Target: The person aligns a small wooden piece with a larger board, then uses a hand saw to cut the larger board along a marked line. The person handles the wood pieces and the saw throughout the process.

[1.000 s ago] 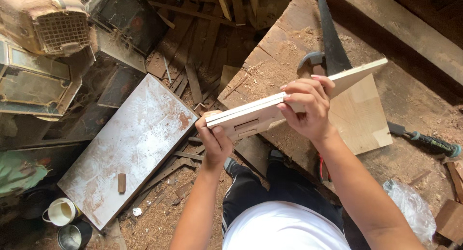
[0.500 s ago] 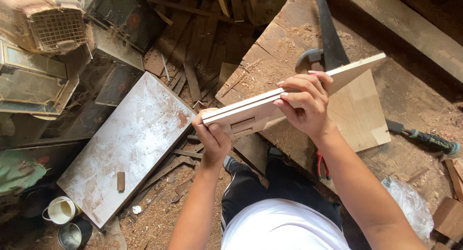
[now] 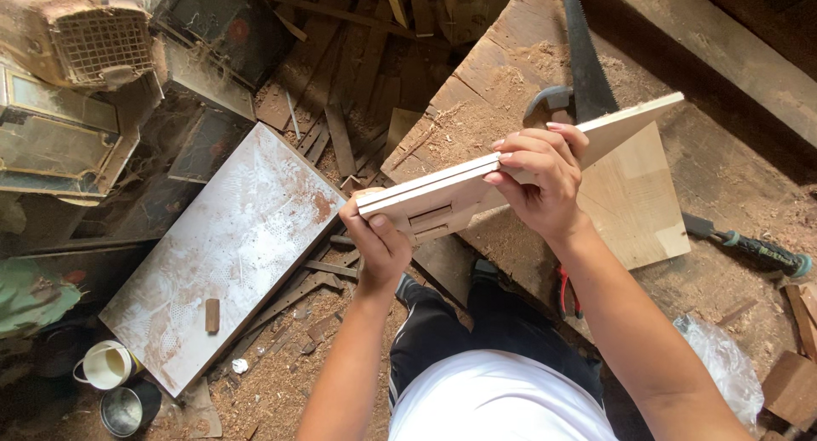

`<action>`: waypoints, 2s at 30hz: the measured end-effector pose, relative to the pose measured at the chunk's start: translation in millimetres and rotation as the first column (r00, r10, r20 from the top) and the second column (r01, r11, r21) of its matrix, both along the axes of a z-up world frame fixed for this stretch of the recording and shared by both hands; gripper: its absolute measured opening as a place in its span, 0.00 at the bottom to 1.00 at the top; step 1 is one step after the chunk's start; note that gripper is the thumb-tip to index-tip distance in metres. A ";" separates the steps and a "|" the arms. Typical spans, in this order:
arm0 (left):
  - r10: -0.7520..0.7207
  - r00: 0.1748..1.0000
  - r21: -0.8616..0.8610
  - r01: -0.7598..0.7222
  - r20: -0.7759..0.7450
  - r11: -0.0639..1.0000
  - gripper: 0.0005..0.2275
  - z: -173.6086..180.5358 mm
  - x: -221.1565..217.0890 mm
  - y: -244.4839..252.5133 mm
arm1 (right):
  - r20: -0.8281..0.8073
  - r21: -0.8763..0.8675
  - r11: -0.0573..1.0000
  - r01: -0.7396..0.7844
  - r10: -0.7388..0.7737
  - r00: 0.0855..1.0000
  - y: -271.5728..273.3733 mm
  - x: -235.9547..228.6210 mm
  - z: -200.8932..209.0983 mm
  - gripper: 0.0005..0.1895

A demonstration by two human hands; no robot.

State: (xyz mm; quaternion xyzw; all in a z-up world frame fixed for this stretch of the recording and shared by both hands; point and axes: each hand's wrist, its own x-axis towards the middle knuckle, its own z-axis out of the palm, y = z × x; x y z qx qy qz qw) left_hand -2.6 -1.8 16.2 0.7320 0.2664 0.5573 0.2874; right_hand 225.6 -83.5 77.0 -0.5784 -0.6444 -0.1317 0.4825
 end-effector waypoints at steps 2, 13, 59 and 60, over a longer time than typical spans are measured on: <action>0.008 1.000 0.008 -0.008 -0.012 1.000 0.17 0.7 -0.3 -1.5 | 0.004 0.001 1.000 -0.005 0.005 1.000 -0.1 0.4 0.5 0.15; 0.031 0.999 -0.015 -0.030 0.033 0.999 0.17 -8.9 2.2 0.6 | 0.028 0.049 0.998 -0.035 0.034 0.999 2.7 0.9 2.9 0.12; 0.603 0.787 -0.540 -0.566 -0.128 0.624 0.16 -123.9 -65.3 -23.6 | -0.073 -0.452 0.794 -0.406 0.421 0.904 112.0 -69.2 -92.4 0.10; 0.617 0.771 -0.553 -0.588 -0.161 0.590 0.16 -138.3 -69.4 -21.7 | -0.054 -0.472 0.789 -0.394 0.420 0.906 112.4 -73.4 -104.7 0.10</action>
